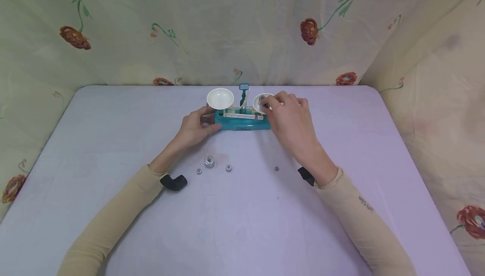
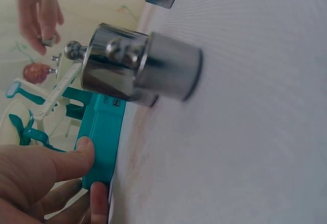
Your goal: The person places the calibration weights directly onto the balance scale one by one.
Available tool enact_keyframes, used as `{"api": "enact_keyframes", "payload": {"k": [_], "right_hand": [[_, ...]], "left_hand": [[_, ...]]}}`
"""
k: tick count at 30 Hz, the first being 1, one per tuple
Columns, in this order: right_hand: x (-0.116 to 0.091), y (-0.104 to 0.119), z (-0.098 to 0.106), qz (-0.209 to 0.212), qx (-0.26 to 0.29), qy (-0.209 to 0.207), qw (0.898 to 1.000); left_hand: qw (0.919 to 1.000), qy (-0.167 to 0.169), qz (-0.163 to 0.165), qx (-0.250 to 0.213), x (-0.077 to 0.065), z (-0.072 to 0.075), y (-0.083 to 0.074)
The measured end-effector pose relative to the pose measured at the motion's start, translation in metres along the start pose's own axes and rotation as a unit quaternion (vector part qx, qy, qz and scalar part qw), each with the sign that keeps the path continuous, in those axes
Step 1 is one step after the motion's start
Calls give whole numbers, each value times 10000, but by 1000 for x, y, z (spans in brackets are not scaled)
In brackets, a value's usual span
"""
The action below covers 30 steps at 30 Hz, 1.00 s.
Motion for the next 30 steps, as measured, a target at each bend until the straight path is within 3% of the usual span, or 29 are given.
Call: {"api": "enact_keyframes", "payload": {"k": [30], "right_hand": [[8, -20, -13, -207, 178, 122, 9996]], "left_hand": [[10000, 29, -23, 2, 0, 1, 2]]}}
Point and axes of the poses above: each hand's wrist, its own x-axis towards the middle knuckle, its own z-axis out of the back of the hand, y = z × x, the point moved 3 cm from there along x, towards the middle knuckle, and after that the axes turned 2 degrees about x, right-handed, at the moved point
